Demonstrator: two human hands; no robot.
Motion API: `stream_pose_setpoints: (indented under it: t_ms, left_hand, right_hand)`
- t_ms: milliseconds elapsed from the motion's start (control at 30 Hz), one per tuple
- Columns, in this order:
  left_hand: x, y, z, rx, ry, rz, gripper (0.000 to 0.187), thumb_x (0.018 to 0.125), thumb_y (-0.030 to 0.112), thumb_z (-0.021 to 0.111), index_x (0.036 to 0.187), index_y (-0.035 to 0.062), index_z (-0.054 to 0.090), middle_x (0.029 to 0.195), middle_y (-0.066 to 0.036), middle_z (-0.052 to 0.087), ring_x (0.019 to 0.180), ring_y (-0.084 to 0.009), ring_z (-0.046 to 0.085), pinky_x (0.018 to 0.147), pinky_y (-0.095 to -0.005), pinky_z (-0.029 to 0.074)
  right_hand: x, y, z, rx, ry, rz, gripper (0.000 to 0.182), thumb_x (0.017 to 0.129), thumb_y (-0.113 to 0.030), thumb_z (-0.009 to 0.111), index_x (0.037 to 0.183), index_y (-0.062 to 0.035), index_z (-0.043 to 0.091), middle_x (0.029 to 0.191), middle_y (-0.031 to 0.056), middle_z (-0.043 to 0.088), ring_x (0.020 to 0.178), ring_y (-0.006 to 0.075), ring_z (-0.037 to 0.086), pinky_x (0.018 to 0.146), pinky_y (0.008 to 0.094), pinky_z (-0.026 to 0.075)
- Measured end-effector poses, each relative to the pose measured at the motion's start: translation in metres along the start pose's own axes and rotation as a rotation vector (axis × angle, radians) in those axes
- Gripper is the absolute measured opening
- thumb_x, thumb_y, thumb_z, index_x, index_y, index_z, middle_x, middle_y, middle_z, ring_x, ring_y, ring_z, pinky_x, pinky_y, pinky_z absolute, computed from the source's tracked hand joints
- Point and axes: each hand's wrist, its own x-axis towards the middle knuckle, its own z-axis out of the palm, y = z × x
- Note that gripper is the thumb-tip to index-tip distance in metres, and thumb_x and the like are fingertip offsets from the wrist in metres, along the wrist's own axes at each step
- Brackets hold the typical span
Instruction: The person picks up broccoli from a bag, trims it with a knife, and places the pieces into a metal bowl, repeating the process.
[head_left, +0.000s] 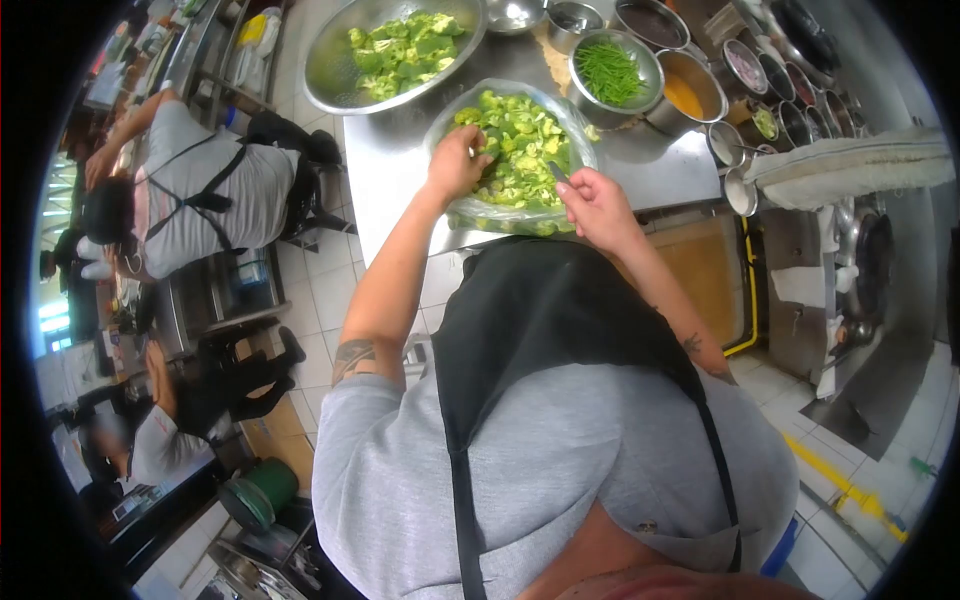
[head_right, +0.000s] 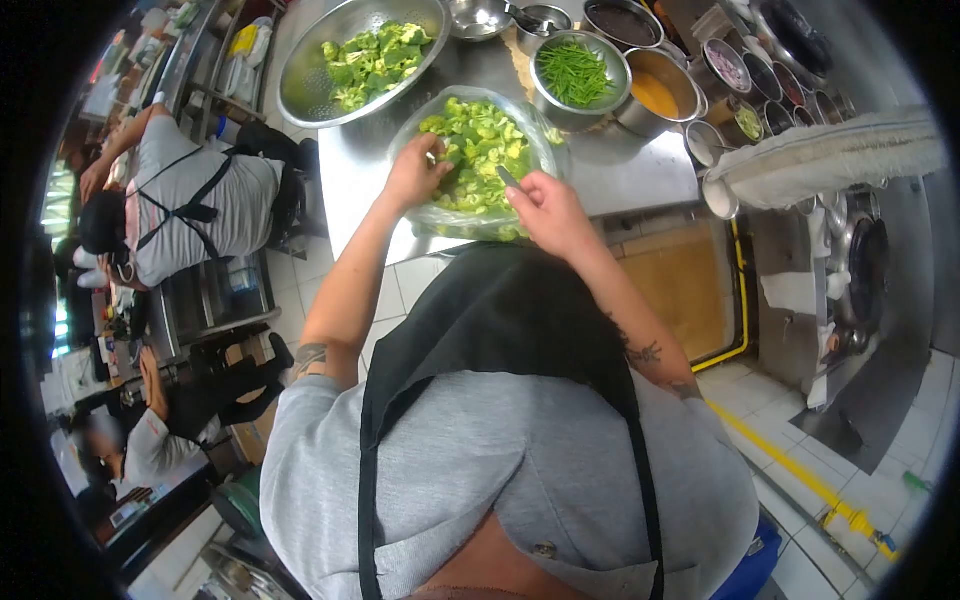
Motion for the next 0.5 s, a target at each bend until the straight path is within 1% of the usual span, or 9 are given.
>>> stream_pose_setpoints:
  t_ms: [33, 100, 133, 200, 233, 267, 367, 400, 500]
  left_hand:
    - [-0.003, 0.002, 0.0, -0.065, 0.033, 0.014, 0.039, 0.086, 0.01, 0.08, 0.119, 0.0054, 0.06, 0.115, -0.014, 0.064, 0.088, -0.0298, 0.069, 0.081, -0.0418, 0.055]
    - [-0.013, 0.009, 0.001, -0.346, 0.085, -0.073, 0.038, 0.093, 0.009, 0.074, 0.127, 0.0066, 0.057, 0.112, -0.01, 0.063, 0.09, -0.0287, 0.071, 0.078, -0.0403, 0.057]
    - [-0.02, 0.016, 0.002, -0.487, 0.107, -0.116, 0.038, 0.096, 0.009, 0.071, 0.131, 0.0073, 0.056, 0.111, -0.008, 0.063, 0.091, -0.0281, 0.073, 0.076, -0.0395, 0.058]
    - [-0.035, 0.033, -0.004, -1.066, -0.021, -0.226, 0.042, 0.101, 0.006, 0.062, 0.14, 0.0089, 0.049, 0.111, -0.007, 0.062, 0.102, -0.0319, 0.073, 0.077, -0.0398, 0.06]
    - [-0.039, 0.038, -0.006, -1.355, -0.085, -0.281, 0.043, 0.103, 0.005, 0.058, 0.145, 0.0097, 0.046, 0.112, -0.006, 0.061, 0.108, -0.0338, 0.073, 0.077, -0.0399, 0.061]
    - [-0.043, 0.028, 0.0, -1.442, -0.168, -0.237, 0.046, 0.107, 0.009, 0.05, 0.152, 0.0121, 0.037, 0.116, -0.009, 0.061, 0.118, -0.0452, 0.068, 0.084, -0.0449, 0.062]
    - [-0.046, 0.029, 0.013, -1.833, -0.261, -0.294, 0.043, 0.109, 0.019, 0.049, 0.151, 0.012, 0.04, 0.121, -0.013, 0.061, 0.121, -0.0467, 0.066, 0.089, -0.0458, 0.06]
    - [-0.049, 0.042, 0.006, -1.911, -0.309, -0.346, 0.043, 0.11, 0.028, 0.047, 0.15, 0.0123, 0.043, 0.128, -0.014, 0.062, 0.121, -0.0458, 0.066, 0.092, -0.0461, 0.058]
    - [-0.046, 0.035, 0.018, -2.092, -0.479, -0.181, 0.042, 0.11, 0.031, 0.048, 0.148, 0.0118, 0.046, 0.136, -0.015, 0.062, 0.114, -0.0388, 0.069, 0.09, -0.0443, 0.058]
  right_hand:
    - [0.002, 0.0, 0.002, 0.004, -0.011, -0.004, 0.023, 0.104, -0.024, 0.067, 0.099, -0.0017, 0.062, 0.07, 0.0026, 0.063, 0.057, 0.0072, 0.054, 0.051, 0.0268, 0.043]
    - [0.002, 0.001, 0.004, 0.016, -0.023, -0.01, 0.021, 0.106, -0.024, 0.065, 0.101, -0.0037, 0.06, 0.07, 0.0009, 0.06, 0.051, 0.0056, 0.05, 0.046, 0.022, 0.04]
    - [0.003, 0.001, 0.004, 0.033, -0.025, 0.002, 0.022, 0.105, -0.024, 0.065, 0.101, -0.0031, 0.061, 0.07, 0.001, 0.06, 0.052, 0.006, 0.051, 0.047, 0.0234, 0.041]
    - [0.003, 0.001, 0.003, 0.07, -0.03, 0.029, 0.023, 0.104, -0.024, 0.067, 0.101, -0.002, 0.063, 0.069, 0.0013, 0.062, 0.055, 0.0069, 0.054, 0.049, 0.0262, 0.043]
    - [0.004, 0.002, 0.005, 0.089, -0.034, 0.03, 0.022, 0.104, -0.024, 0.066, 0.101, -0.0022, 0.063, 0.069, 0.001, 0.061, 0.054, 0.0067, 0.053, 0.049, 0.0257, 0.043]
    - [0.005, 0.002, 0.006, 0.108, -0.041, 0.029, 0.022, 0.104, -0.024, 0.066, 0.102, -0.0024, 0.063, 0.07, 0.0007, 0.061, 0.054, 0.0064, 0.053, 0.048, 0.0252, 0.042]
    - [0.009, 0.004, 0.009, 0.164, -0.084, 0.002, 0.022, 0.105, -0.024, 0.065, 0.102, -0.0028, 0.063, 0.071, 0.0003, 0.061, 0.054, 0.0059, 0.052, 0.048, 0.0246, 0.042]
    - [0.009, 0.003, 0.01, 0.183, -0.101, -0.01, 0.022, 0.105, -0.024, 0.065, 0.102, -0.0029, 0.063, 0.071, 0.0003, 0.061, 0.054, 0.0058, 0.052, 0.048, 0.0246, 0.042]
    - [0.008, -0.004, 0.012, 0.089, -0.161, 0.017, 0.021, 0.106, -0.025, 0.064, 0.104, -0.0032, 0.064, 0.073, -0.0003, 0.061, 0.055, 0.0052, 0.051, 0.049, 0.024, 0.042]
